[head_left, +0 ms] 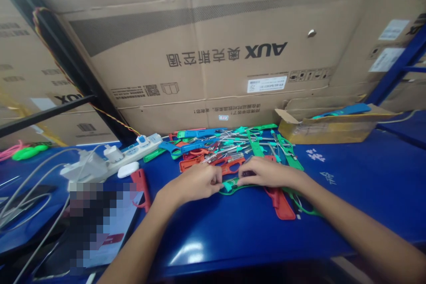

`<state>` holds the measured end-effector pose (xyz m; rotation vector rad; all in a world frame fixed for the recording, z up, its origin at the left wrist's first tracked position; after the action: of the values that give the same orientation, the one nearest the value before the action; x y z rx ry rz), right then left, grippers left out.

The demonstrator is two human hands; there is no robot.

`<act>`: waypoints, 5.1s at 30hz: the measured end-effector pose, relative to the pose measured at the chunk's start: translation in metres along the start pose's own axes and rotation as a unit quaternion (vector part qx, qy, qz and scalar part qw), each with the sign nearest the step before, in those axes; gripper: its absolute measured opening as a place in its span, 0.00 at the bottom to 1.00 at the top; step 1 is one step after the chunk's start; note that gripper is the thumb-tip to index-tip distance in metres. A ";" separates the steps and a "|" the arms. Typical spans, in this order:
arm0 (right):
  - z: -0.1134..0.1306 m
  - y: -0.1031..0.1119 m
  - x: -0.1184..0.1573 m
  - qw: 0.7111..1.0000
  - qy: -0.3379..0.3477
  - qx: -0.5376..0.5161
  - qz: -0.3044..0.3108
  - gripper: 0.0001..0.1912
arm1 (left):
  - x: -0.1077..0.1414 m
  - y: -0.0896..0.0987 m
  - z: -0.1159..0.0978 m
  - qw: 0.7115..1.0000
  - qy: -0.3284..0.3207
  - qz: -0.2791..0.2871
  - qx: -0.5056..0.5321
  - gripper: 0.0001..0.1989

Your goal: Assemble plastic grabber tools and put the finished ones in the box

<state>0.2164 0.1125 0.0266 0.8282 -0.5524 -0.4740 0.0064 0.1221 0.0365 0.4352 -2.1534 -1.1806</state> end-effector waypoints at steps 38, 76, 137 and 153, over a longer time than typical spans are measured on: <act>0.001 -0.002 0.000 1.000 -0.007 -0.010 0.006 0.18 | -0.016 -0.006 0.012 0.997 -0.023 -0.048 -0.060 0.11; -0.001 -0.004 0.001 1.000 0.002 0.009 0.007 0.18 | -0.010 -0.003 0.009 0.990 -0.107 -0.079 -0.048 0.10; 0.004 -0.014 -0.001 0.999 -0.010 0.047 -0.021 0.15 | -0.013 -0.005 0.008 0.987 -0.092 -0.092 -0.095 0.08; 0.006 -0.005 0.004 0.999 -0.017 -0.007 -0.026 0.15 | -0.016 -0.003 0.010 0.988 -0.079 -0.106 -0.079 0.11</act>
<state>0.2146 0.1041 0.0272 0.8232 -0.5584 -0.5401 0.0120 0.1355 0.0240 0.5259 -2.1645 -1.5388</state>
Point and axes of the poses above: each hand's wrist, its own x-axis away from the middle knuckle, its own y-axis out of the back of the hand, z = x × y, the point moved 3 cm from there along -x, towards the middle knuckle, and after that the axes turned 15 degrees about z, right-handed, at the moved point
